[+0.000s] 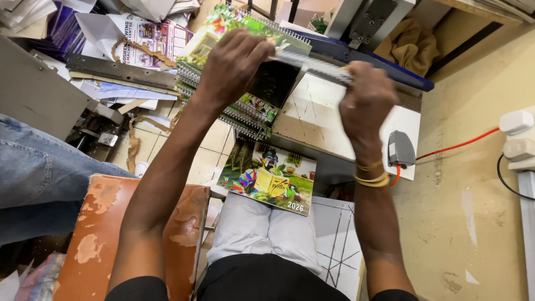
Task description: The person is assembling spiral-bound calendars. They place a stack of printed pages into a binding machine, secure the spiral binding, and then flip through the pages to check the assembly. This process is repeated for multiple calendars.
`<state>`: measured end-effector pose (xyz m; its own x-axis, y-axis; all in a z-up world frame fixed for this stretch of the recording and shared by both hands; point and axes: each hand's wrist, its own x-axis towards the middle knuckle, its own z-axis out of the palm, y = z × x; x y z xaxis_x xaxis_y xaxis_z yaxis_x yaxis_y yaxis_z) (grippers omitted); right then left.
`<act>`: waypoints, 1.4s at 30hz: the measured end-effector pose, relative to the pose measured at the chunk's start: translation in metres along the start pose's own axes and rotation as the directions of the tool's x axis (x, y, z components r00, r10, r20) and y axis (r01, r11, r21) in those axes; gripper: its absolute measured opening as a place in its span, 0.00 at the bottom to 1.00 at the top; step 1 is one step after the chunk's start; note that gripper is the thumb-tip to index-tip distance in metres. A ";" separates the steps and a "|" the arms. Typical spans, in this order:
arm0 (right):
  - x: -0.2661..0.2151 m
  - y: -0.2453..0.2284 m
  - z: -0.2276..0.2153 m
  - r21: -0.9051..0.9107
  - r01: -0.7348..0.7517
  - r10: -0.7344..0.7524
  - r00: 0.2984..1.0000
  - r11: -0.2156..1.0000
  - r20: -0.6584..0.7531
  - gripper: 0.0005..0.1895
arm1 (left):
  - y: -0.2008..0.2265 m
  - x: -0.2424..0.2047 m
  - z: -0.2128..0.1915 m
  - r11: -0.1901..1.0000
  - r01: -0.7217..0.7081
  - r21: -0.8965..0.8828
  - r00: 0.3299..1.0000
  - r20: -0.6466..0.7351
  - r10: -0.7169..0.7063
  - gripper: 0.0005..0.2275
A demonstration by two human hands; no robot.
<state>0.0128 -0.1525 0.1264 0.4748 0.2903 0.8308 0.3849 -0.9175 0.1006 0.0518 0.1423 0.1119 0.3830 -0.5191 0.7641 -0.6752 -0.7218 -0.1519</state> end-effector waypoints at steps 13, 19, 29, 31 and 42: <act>-0.106 0.158 -0.071 -0.030 -0.117 0.121 0.955 0.993 0.269 0.15 | 0.124 0.087 0.114 0.895 0.026 -0.446 0.986 0.156 0.050 0.01; -0.135 0.145 -0.062 0.325 -0.273 0.168 0.934 0.905 0.316 0.10 | 0.130 0.052 0.120 0.735 0.295 -0.611 0.939 0.328 -0.105 0.06; -0.092 0.129 -0.095 0.420 -0.345 0.207 0.917 0.839 0.340 0.07 | 0.127 0.081 0.080 0.732 0.274 -0.624 0.962 0.179 -0.207 0.08; -0.093 0.156 -0.058 0.374 -0.372 0.234 0.901 0.850 0.366 0.07 | 0.121 0.089 0.112 0.744 0.304 -0.595 0.952 0.210 -0.221 0.10; -0.175 0.185 0.156 0.174 -0.574 0.360 0.691 0.800 0.626 0.05 | 0.099 0.006 0.345 0.683 0.729 0.045 0.494 0.655 -0.572 0.10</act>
<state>0.1245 -0.3311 -0.0862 0.9626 0.0405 0.2678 0.1727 -0.8536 -0.4915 0.2047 -0.0904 -0.1144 0.9881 -0.1439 0.0540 -0.1532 -0.8918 0.4256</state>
